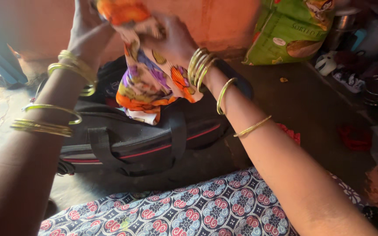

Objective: The person unloads various clothing items from a black duffel bag by hand, spreading them onto the floor and flattening them.

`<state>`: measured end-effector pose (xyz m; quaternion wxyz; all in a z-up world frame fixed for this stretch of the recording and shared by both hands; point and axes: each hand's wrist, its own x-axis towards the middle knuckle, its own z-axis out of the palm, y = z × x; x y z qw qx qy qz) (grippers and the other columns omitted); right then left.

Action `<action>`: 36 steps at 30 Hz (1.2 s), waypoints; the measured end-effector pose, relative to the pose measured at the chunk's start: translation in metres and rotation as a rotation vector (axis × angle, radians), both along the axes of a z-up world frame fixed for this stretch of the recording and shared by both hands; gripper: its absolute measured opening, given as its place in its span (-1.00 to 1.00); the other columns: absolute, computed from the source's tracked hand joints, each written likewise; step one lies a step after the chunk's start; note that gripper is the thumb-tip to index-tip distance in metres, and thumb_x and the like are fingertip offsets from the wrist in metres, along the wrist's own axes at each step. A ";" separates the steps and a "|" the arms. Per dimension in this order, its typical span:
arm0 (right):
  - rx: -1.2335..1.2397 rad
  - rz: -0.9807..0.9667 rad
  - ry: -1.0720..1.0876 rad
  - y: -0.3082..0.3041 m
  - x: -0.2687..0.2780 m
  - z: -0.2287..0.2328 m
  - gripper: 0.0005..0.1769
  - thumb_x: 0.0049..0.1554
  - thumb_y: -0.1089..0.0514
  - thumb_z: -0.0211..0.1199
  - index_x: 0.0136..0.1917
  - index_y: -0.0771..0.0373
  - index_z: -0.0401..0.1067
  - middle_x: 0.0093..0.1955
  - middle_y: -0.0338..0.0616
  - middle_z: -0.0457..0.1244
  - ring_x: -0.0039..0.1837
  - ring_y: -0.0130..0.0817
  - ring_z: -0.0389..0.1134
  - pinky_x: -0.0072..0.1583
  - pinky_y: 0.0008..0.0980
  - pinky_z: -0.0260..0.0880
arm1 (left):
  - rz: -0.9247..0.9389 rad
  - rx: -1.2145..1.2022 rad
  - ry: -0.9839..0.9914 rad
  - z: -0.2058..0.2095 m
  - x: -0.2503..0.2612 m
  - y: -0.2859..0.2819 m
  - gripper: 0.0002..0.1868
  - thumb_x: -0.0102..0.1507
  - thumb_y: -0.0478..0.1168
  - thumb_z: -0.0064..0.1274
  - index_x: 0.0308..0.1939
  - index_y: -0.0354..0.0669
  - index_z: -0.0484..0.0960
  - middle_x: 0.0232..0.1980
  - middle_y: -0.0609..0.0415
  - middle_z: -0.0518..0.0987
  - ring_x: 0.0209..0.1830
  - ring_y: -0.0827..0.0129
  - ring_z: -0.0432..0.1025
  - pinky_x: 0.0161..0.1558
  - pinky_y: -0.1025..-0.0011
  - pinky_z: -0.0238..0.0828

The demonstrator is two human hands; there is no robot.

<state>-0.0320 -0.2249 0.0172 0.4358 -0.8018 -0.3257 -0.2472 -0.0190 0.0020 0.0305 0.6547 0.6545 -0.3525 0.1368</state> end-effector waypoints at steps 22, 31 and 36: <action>0.153 -0.016 -0.372 0.013 0.041 0.062 -0.66 0.32 0.05 0.26 -0.06 0.42 0.51 -0.24 -0.16 0.43 -0.23 -0.43 0.48 -0.16 -0.34 0.54 | -0.113 0.328 0.060 -0.005 -0.016 0.025 -0.21 0.29 -0.01 0.27 0.48 -0.27 0.29 0.32 -0.10 0.60 0.28 0.27 0.51 0.37 0.17 0.41; 0.998 0.400 0.839 0.014 -0.018 0.048 -0.57 0.36 0.00 -0.08 -0.10 0.33 0.46 -0.22 -0.04 0.36 -0.24 -0.29 0.39 -0.07 -0.30 0.46 | -0.741 0.060 0.624 0.003 -0.039 0.029 -0.31 0.28 0.11 0.12 0.38 -0.19 0.40 0.32 -0.01 0.54 0.24 0.31 0.47 0.26 0.24 0.45; 0.612 0.466 0.747 -0.038 0.018 -0.002 -0.52 0.22 -0.15 0.01 -0.22 0.28 0.46 -0.35 -0.10 0.39 -0.34 -0.25 0.41 -0.26 -0.27 0.47 | -0.128 0.555 0.426 -0.038 0.001 0.058 -0.36 0.33 0.04 0.20 0.26 -0.49 0.61 0.09 -0.16 0.70 -0.05 0.36 0.49 0.08 0.29 0.48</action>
